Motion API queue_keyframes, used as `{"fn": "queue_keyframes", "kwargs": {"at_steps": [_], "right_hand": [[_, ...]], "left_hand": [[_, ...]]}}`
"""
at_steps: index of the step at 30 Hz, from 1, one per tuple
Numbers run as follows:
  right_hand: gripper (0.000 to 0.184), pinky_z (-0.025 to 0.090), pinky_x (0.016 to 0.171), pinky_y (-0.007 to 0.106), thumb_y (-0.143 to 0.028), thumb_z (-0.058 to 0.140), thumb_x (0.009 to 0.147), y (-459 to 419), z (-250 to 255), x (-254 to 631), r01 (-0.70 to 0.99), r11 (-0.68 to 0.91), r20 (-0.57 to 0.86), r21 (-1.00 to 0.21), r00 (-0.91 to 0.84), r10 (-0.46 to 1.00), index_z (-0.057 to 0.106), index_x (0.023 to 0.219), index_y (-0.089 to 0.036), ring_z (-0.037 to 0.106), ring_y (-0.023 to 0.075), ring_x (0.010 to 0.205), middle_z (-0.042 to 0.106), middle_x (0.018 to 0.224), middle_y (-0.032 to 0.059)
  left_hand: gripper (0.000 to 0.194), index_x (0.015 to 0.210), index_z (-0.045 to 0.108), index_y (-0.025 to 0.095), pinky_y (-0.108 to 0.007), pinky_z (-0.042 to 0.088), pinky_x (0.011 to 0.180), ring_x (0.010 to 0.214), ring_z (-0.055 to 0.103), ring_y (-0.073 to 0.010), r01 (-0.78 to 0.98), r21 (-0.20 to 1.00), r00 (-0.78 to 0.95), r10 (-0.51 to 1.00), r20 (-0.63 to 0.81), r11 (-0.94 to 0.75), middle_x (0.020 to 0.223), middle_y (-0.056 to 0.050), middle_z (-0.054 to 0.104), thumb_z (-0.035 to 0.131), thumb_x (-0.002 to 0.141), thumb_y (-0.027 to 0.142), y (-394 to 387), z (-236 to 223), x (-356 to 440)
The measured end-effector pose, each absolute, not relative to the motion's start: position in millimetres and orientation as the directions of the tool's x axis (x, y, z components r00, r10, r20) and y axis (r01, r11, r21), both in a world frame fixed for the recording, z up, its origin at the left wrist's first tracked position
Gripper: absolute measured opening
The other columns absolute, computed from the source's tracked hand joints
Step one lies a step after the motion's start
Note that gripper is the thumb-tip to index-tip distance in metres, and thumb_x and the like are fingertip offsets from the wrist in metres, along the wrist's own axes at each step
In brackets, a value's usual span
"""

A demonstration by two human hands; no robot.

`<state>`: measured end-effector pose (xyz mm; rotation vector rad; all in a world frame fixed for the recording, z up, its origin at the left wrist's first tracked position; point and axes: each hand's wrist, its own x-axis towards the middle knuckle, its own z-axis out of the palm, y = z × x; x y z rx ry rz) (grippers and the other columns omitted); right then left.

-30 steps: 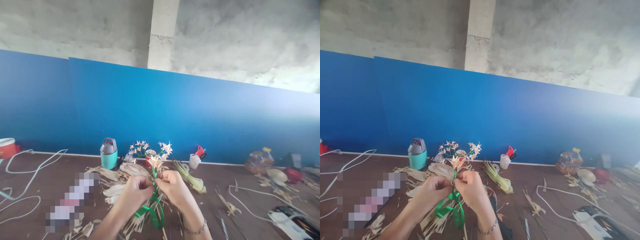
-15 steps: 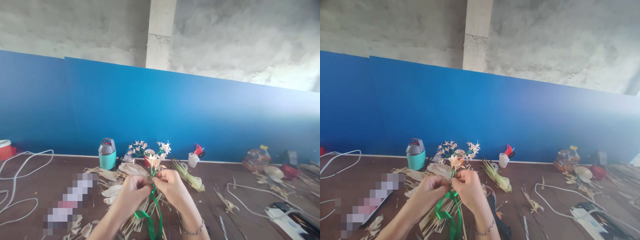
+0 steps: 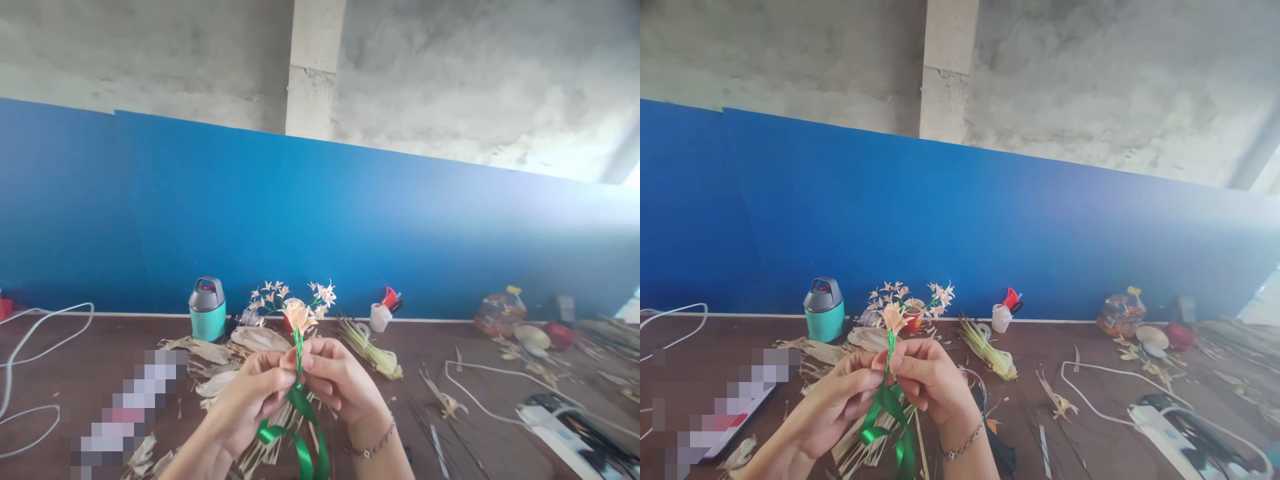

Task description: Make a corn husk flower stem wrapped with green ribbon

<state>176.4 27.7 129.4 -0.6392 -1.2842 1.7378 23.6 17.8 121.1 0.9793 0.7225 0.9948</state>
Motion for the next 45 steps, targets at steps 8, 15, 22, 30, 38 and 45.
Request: {"fn": "queue_keyframes", "kwargs": {"at_steps": [8,15,22,30,38,45], "right_hand": [[0.026,0.008,0.026,0.015,-0.032,0.081,0.061,33,120,172,-0.437,-0.206,0.074,-0.876,-0.543,0.837,0.067,0.060,-0.010,0.025,-0.0017,0.024,0.050,0.036,-0.0067],[0.019,0.010,0.024,0.014,-0.026,0.081,0.062,31,121,174,-0.434,-0.214,0.081,-0.875,-0.568,0.819,0.070,0.063,-0.010,0.028,-0.0011,0.025,0.053,0.038,-0.0053],[0.019,0.009,0.024,0.015,-0.027,0.079,0.064,29,124,175,-0.391,-0.187,0.064,-0.901,-0.546,0.836,0.069,0.062,-0.011,0.024,-0.0001,0.024,0.044,0.031,-0.0083],[0.030,0.007,0.025,0.016,-0.030,0.080,0.060,35,119,172,-0.308,-0.141,-0.012,-0.941,-0.386,0.923,0.056,0.055,-0.014,0.023,0.0002,0.023,0.045,0.029,-0.0086],[0.036,0.007,0.026,0.016,-0.035,0.081,0.058,35,120,169,-0.269,-0.123,-0.028,-0.955,-0.332,0.943,0.052,0.055,-0.015,0.023,0.0002,0.024,0.045,0.029,-0.0087],[0.040,0.007,0.026,0.016,-0.039,0.082,0.056,35,123,167,-0.286,-0.101,-0.013,-0.953,-0.293,0.956,0.049,0.055,-0.016,0.023,-0.0002,0.023,0.043,0.029,-0.0098]], "left_hand": [[0.021,0.054,0.062,0.014,-0.019,0.007,0.037,0.038,0.023,-0.0015,-0.347,0.898,0.495,0.866,-0.071,0.272,0.043,0.007,0.041,0.077,0.052,0.030,16,123,23],[0.021,0.054,0.058,0.016,-0.020,0.009,0.038,0.039,0.021,-0.0023,-0.305,0.917,0.543,0.838,-0.056,0.259,0.044,0.008,0.043,0.076,0.055,0.026,17,124,21],[0.013,0.059,0.060,0.017,-0.021,0.010,0.038,0.041,0.020,-0.0042,-0.254,0.947,0.554,0.832,-0.025,0.197,0.050,0.003,0.055,0.070,0.061,0.024,18,122,23],[0.017,0.055,0.056,0.016,-0.021,0.024,0.044,0.046,0.033,-0.0063,-0.070,0.997,0.277,0.959,0.056,-0.038,0.050,0.004,0.051,0.066,0.062,0.028,20,119,29],[0.021,0.055,0.048,0.019,-0.022,0.014,0.039,0.039,0.023,-0.0044,-0.070,0.996,0.260,0.965,-0.036,0.056,0.043,0.009,0.037,0.061,0.065,0.032,14,123,28],[0.016,0.059,0.052,0.017,-0.022,0.013,0.040,0.040,0.022,-0.0041,-0.015,1.000,0.285,0.959,-0.013,0.018,0.045,0.009,0.039,0.057,0.066,0.030,11,130,25]]}}
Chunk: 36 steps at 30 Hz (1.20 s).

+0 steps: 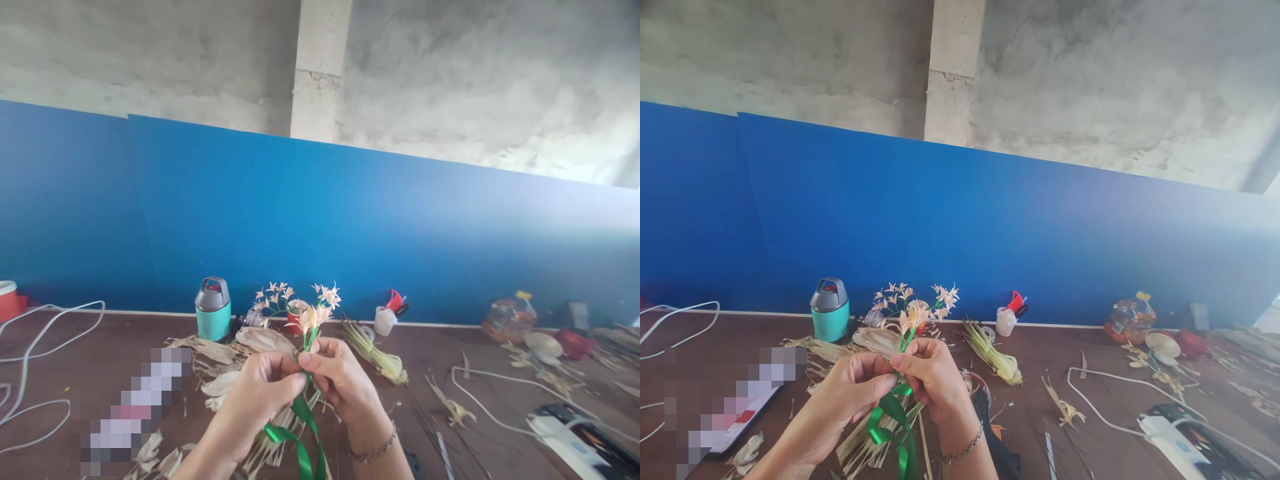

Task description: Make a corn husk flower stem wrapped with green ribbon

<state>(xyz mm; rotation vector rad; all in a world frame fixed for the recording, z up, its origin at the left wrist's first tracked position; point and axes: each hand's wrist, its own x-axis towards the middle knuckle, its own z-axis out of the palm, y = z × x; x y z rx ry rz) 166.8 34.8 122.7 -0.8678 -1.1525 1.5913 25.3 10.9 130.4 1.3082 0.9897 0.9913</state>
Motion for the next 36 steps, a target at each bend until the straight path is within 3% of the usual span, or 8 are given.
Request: {"fn": "queue_keyframes", "kwargs": {"at_steps": [5,14,21,26,30,36], "right_hand": [[0.040,0.008,0.025,0.016,-0.039,0.082,0.057,35,122,168,-0.244,-0.072,0.005,-0.967,-0.302,0.953,0.049,0.056,-0.016,0.023,0.0001,0.023,0.042,0.029,-0.0106],[0.038,0.007,0.025,0.016,-0.038,0.082,0.055,30,127,173,-0.231,-0.145,-0.035,-0.962,-0.423,0.905,0.053,0.055,-0.014,0.019,-0.0010,0.024,0.035,0.030,-0.0128],[0.045,0.007,0.025,0.017,-0.045,0.082,0.052,31,126,174,-0.069,-0.092,-0.069,-0.993,-0.287,0.955,0.046,0.053,-0.018,0.022,0.0010,0.023,0.039,0.027,-0.0111],[0.044,0.008,0.026,0.017,-0.045,0.081,0.054,33,123,176,-0.052,-0.079,-0.059,-0.995,-0.320,0.946,0.047,0.055,-0.018,0.022,0.0012,0.025,0.038,0.029,-0.0120],[0.042,0.008,0.027,0.017,-0.043,0.081,0.056,35,119,177,-0.043,-0.066,-0.047,-0.997,-0.341,0.939,0.048,0.054,-0.018,0.023,0.0013,0.025,0.038,0.029,-0.0118],[0.039,0.010,0.024,0.017,-0.040,0.082,0.055,32,123,177,-0.022,-0.089,-0.076,-0.996,-0.348,0.935,0.050,0.055,-0.018,0.024,0.0020,0.024,0.038,0.027,-0.0125]], "left_hand": [[0.015,0.055,0.053,0.017,-0.024,0.013,0.040,0.039,0.023,-0.0044,0.058,0.998,0.283,0.958,-0.050,0.035,0.042,0.009,0.036,0.055,0.064,0.029,12,130,22],[0.012,0.054,0.047,0.019,-0.024,0.013,0.043,0.042,0.019,-0.0051,0.027,0.996,0.373,0.924,-0.084,0.080,0.046,0.011,0.032,0.056,0.058,0.027,18,128,19],[0.023,0.051,0.042,0.020,-0.025,0.014,0.046,0.048,0.021,-0.0071,0.162,0.987,0.340,0.940,-0.039,-0.018,0.049,0.009,0.030,0.056,0.063,0.032,22,123,20],[0.018,0.053,0.046,0.020,-0.025,0.013,0.042,0.042,0.021,-0.0058,0.124,0.989,0.369,0.922,-0.119,0.078,0.045,0.010,0.031,0.058,0.061,0.031,20,125,19],[0.016,0.055,0.050,0.019,-0.025,0.012,0.042,0.042,0.020,-0.0057,0.127,0.991,0.387,0.917,-0.097,0.051,0.046,0.010,0.033,0.060,0.062,0.029,19,126,18],[0.018,0.048,0.044,0.020,-0.024,0.011,0.041,0.041,0.020,-0.0047,0.089,0.992,0.373,0.920,-0.120,0.094,0.044,0.009,0.032,0.058,0.059,0.025,19,125,21]]}}
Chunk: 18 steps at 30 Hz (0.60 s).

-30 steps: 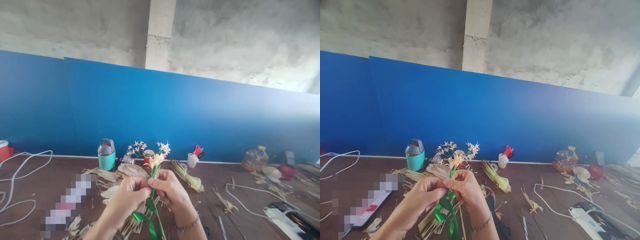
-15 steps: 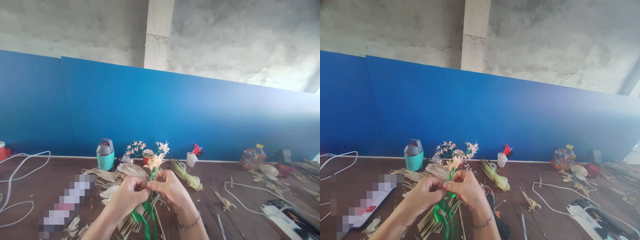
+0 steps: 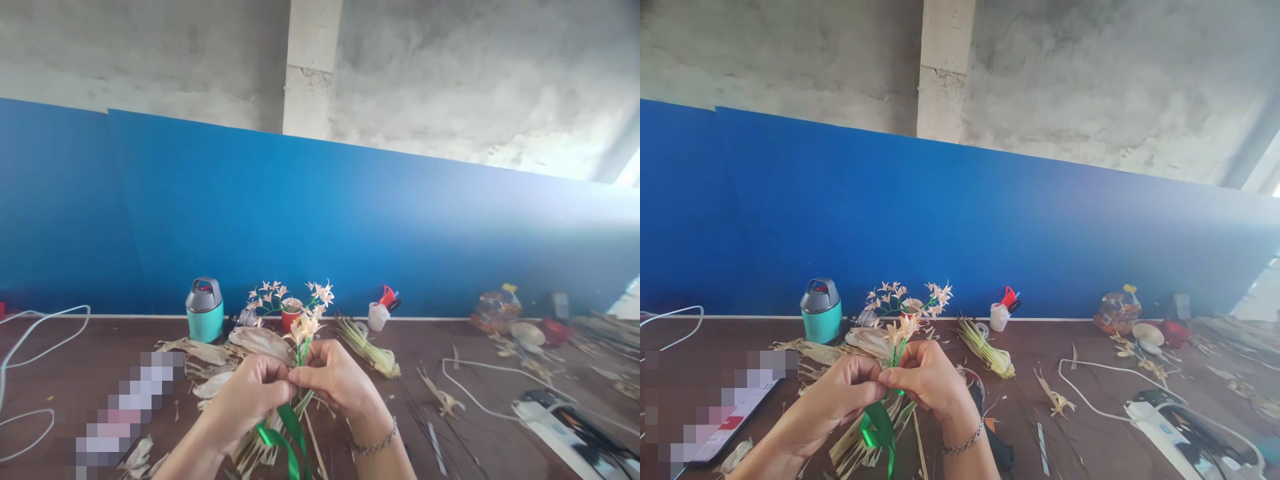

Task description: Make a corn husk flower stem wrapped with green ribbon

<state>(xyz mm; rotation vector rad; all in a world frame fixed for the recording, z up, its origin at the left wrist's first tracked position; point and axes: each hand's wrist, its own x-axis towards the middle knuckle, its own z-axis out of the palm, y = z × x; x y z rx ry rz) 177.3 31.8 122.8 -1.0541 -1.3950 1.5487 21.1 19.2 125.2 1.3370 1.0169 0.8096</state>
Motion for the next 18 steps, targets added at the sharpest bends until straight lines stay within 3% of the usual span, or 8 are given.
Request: {"fn": "queue_keyframes", "kwargs": {"at_steps": [3,8,11,18], "right_hand": [[0.035,0.010,0.025,0.017,-0.036,0.082,0.057,31,125,177,-0.094,-0.082,-0.040,-0.992,-0.387,0.921,0.052,0.056,-0.016,0.024,0.0012,0.025,0.041,0.032,-0.0113],[0.031,0.013,0.027,0.016,-0.039,0.078,0.064,35,119,176,-0.375,-0.137,0.114,-0.917,-0.575,0.810,0.062,0.068,-0.012,0.025,0.0003,0.028,0.044,0.040,-0.0097],[0.027,0.011,0.027,0.016,-0.037,0.075,0.069,39,114,177,-0.412,-0.167,0.137,-0.896,-0.613,0.778,0.064,0.068,-0.012,0.025,0.0001,0.026,0.044,0.038,-0.0091],[0.027,0.010,0.026,0.016,-0.035,0.077,0.066,36,114,176,-0.412,-0.144,0.139,-0.900,-0.584,0.800,0.067,0.066,-0.010,0.025,-0.0004,0.025,0.049,0.039,-0.0065]], "left_hand": [[0.016,0.047,0.045,0.019,-0.023,0.009,0.040,0.039,0.019,-0.0031,-0.049,0.987,0.382,0.916,-0.123,0.152,0.043,0.010,0.032,0.059,0.054,0.024,19,125,21],[0.012,0.055,0.056,0.016,-0.020,0.005,0.038,0.038,0.014,-0.0021,-0.335,0.905,0.443,0.891,-0.095,0.263,0.041,0.011,0.034,0.067,0.053,0.022,20,123,18],[0.012,0.054,0.057,0.016,-0.019,0.004,0.037,0.037,0.013,-0.0018,-0.370,0.884,0.476,0.876,-0.084,0.286,0.038,0.011,0.034,0.068,0.053,0.020,19,123,18],[0.015,0.051,0.056,0.016,-0.021,0.005,0.038,0.036,0.016,-0.0013,-0.327,0.902,0.479,0.872,-0.099,0.282,0.041,0.008,0.041,0.069,0.051,0.024,15,123,21]]}}
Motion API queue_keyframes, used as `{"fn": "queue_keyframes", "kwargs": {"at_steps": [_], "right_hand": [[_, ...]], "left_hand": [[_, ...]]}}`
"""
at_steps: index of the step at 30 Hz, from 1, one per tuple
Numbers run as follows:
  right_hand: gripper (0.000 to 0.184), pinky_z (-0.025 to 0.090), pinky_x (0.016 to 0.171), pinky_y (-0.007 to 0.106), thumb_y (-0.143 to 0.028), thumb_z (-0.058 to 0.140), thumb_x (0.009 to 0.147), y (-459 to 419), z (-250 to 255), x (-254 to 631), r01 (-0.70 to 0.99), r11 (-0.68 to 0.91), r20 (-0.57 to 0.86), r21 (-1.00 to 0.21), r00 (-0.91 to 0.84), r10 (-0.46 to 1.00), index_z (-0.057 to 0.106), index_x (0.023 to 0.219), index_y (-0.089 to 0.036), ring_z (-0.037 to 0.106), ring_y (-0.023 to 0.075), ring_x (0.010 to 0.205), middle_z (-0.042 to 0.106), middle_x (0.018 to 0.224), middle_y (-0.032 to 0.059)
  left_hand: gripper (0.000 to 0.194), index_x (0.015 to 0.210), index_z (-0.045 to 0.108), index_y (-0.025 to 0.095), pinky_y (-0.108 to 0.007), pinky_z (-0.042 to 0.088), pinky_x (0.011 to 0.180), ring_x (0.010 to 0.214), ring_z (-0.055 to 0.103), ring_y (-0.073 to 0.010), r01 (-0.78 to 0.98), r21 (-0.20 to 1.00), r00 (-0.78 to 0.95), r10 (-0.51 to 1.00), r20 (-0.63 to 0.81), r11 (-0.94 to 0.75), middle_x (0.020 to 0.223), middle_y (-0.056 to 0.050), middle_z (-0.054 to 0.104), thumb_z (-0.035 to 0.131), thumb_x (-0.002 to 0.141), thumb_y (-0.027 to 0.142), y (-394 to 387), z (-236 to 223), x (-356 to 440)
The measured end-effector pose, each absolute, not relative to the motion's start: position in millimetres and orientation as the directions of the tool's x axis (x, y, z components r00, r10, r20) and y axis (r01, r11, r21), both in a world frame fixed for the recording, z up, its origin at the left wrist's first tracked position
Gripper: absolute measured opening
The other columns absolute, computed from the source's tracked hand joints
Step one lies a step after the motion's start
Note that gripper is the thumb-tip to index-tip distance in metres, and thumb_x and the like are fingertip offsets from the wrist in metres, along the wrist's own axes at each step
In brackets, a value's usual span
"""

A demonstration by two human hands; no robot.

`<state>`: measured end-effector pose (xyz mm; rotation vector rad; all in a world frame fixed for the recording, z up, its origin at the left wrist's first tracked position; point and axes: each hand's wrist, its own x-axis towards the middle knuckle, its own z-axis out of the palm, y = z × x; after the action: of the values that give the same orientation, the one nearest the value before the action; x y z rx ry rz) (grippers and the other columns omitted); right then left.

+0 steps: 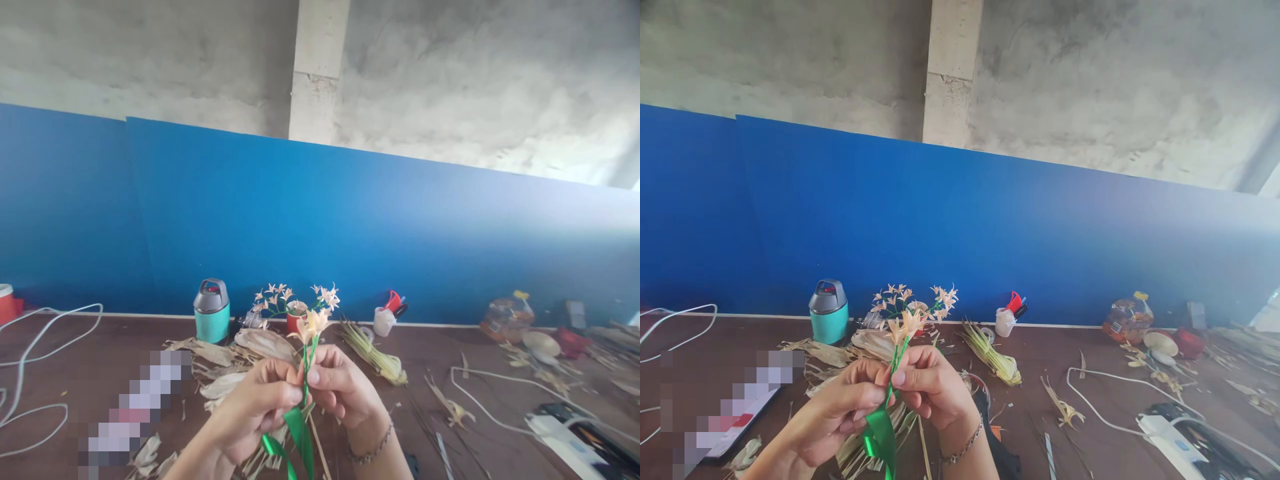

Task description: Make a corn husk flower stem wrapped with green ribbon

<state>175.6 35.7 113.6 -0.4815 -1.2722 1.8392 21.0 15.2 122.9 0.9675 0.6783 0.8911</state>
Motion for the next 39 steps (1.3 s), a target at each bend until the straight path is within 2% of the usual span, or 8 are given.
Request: {"fn": "queue_keyframes", "kwargs": {"at_steps": [6,14,19,22,27,34,39], "right_hand": [[0.028,0.008,0.027,0.016,-0.034,0.079,0.065,32,121,173,-0.400,-0.120,0.107,-0.909,-0.503,0.858,0.061,0.059,-0.012,0.021,-0.0005,0.027,0.041,0.034,-0.0102],[0.030,0.008,0.026,0.016,-0.035,0.077,0.067,33,121,178,-0.272,-0.057,0.064,-0.961,-0.415,0.907,0.056,0.062,-0.014,0.021,-0.0002,0.025,0.043,0.033,-0.0104],[0.036,0.009,0.026,0.017,-0.043,0.075,0.066,34,124,177,-0.128,-0.017,0.029,-0.992,-0.346,0.938,0.054,0.062,-0.014,0.024,0.0004,0.025,0.042,0.034,-0.0103],[0.037,0.010,0.026,0.017,-0.046,0.074,0.066,35,124,176,-0.077,-0.004,0.020,-0.997,-0.303,0.953,0.054,0.063,-0.015,0.024,0.0005,0.026,0.040,0.034,-0.0109],[0.036,0.011,0.026,0.017,-0.045,0.072,0.066,35,123,175,-0.012,0.004,0.007,-1.000,-0.267,0.964,0.052,0.061,-0.016,0.025,0.0008,0.025,0.041,0.034,-0.0108],[0.031,0.013,0.026,0.017,-0.039,0.073,0.066,30,128,174,0.077,0.006,-0.013,-0.997,-0.248,0.969,0.053,0.061,-0.016,0.028,0.0021,0.025,0.040,0.032,-0.0110],[0.034,0.017,0.027,0.016,-0.043,0.074,0.066,30,130,176,0.023,0.009,0.003,-1.000,-0.261,0.965,0.055,0.063,-0.015,0.031,0.0025,0.027,0.045,0.035,-0.0090]], "left_hand": [[0.026,0.053,0.053,0.018,-0.024,0.006,0.042,0.040,0.019,-0.0040,-0.236,0.948,0.462,0.883,-0.084,0.214,0.042,0.009,0.036,0.073,0.055,0.035,15,126,19],[0.023,0.057,0.048,0.019,-0.024,0.011,0.045,0.045,0.016,-0.0063,-0.111,0.990,0.344,0.938,-0.042,0.085,0.047,0.010,0.030,0.065,0.061,0.034,16,123,24],[0.016,0.055,0.052,0.018,-0.024,0.025,0.050,0.051,0.033,-0.0103,0.052,0.992,0.196,0.975,0.102,-0.114,0.052,0.005,0.043,0.060,0.063,0.030,15,123,31],[0.017,0.051,0.053,0.018,-0.025,0.029,0.051,0.052,0.036,-0.0121,0.141,0.974,0.137,0.978,0.156,-0.176,0.051,0.003,0.044,0.057,0.063,0.030,14,125,34],[0.017,0.058,0.058,0.016,-0.024,0.027,0.050,0.053,0.035,-0.0119,0.153,0.978,0.197,0.974,0.113,-0.145,0.052,0.003,0.042,0.055,0.065,0.031,14,124,31],[0.017,0.055,0.057,0.015,-0.024,0.025,0.049,0.051,0.033,-0.0106,0.222,0.968,0.202,0.977,0.073,-0.118,0.052,0.004,0.041,0.055,0.065,0.028,14,124,29],[0.017,0.053,0.052,0.016,-0.023,0.021,0.047,0.048,0.028,-0.0084,0.071,0.996,0.233,0.972,0.036,-0.054,0.049,0.006,0.037,0.057,0.064,0.028,14,126,29]]}}
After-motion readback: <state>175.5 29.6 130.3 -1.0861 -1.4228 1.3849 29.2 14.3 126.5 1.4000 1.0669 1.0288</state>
